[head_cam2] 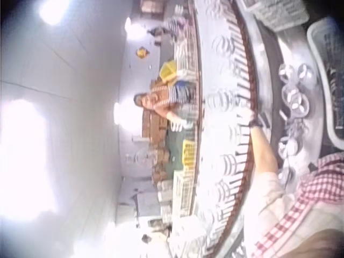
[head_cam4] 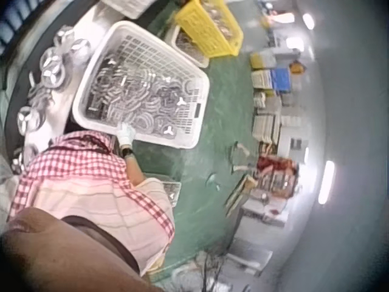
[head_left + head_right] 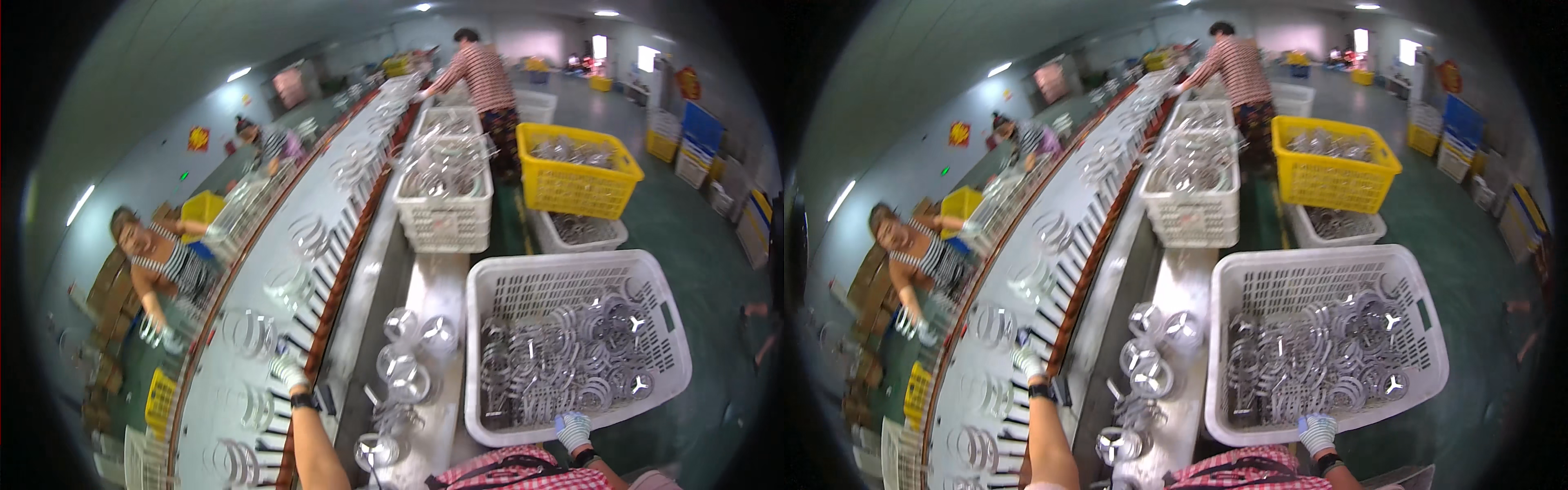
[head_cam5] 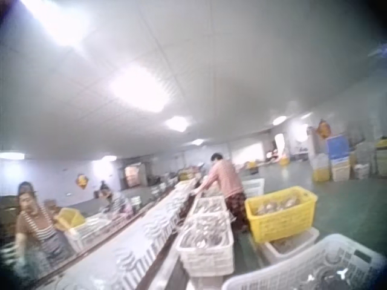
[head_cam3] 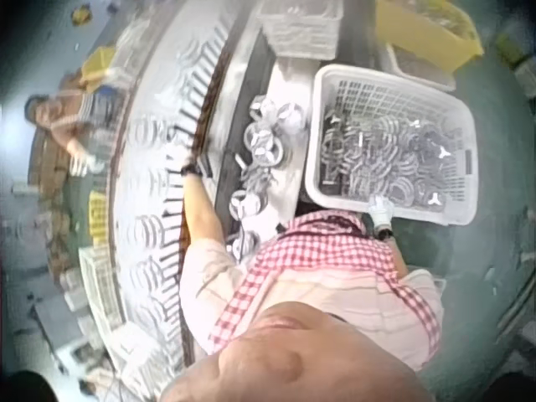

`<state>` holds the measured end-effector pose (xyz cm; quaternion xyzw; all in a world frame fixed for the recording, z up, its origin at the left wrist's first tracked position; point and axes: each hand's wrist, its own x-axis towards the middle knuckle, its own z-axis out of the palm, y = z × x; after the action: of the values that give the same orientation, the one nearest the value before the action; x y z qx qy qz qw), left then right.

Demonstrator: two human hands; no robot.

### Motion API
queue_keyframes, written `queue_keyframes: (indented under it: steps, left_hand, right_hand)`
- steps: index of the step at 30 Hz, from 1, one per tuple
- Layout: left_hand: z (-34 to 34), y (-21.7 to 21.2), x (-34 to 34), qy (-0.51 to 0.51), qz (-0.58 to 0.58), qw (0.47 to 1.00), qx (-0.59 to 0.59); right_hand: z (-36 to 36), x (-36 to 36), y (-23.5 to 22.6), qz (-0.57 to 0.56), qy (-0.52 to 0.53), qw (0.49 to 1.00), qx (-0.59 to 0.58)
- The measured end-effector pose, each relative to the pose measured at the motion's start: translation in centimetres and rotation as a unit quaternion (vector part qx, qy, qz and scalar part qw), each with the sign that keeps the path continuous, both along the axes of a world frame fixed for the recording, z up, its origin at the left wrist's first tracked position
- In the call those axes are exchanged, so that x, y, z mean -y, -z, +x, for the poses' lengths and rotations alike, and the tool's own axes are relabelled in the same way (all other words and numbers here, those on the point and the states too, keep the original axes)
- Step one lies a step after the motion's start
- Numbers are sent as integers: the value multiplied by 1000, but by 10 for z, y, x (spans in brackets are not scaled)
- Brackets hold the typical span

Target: Assembling circular plastic components onto a conveyor belt assembly line.

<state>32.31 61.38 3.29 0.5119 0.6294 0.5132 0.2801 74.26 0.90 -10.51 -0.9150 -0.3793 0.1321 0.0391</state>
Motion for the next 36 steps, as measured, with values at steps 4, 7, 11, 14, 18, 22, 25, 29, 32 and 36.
queue_keyframes:
  steps: [4,7,11,14,18,22,25,29,32,36]
  left_hand:
    - [21,-28,42,-91,26,988,-123]
    - [13,-36,65,-2,171,978,117]
    - [17,-65,104,-189,-10,966,-178]
    - [-34,-32,120,-168,-84,663,-725]
    - [-48,-22,140,-266,203,785,-522]
    - [-61,-15,161,-260,268,847,-380]
    - [-83,4,185,-211,257,907,-257]
    - [-64,10,228,-192,96,963,-164]
    - [3,-7,278,-185,3,955,-232]
    - [135,-25,344,37,-207,968,-137]
  right_hand:
    - [3,-7,8,10,-12,1000,5]
    - [2,-12,5,21,-23,999,-14]
    - [3,-13,-9,-18,2,999,-40]
    - [0,-10,-7,41,-17,999,-26]
    - [1,-10,1,70,-28,997,-21]
    - [9,-8,8,68,-10,997,-41]
    - [8,-14,4,45,-20,997,-52]
    - [12,-12,-12,14,-20,997,-79]
    - [13,-7,-25,44,-20,995,-87]
    - [24,1,-46,17,-39,983,-177]
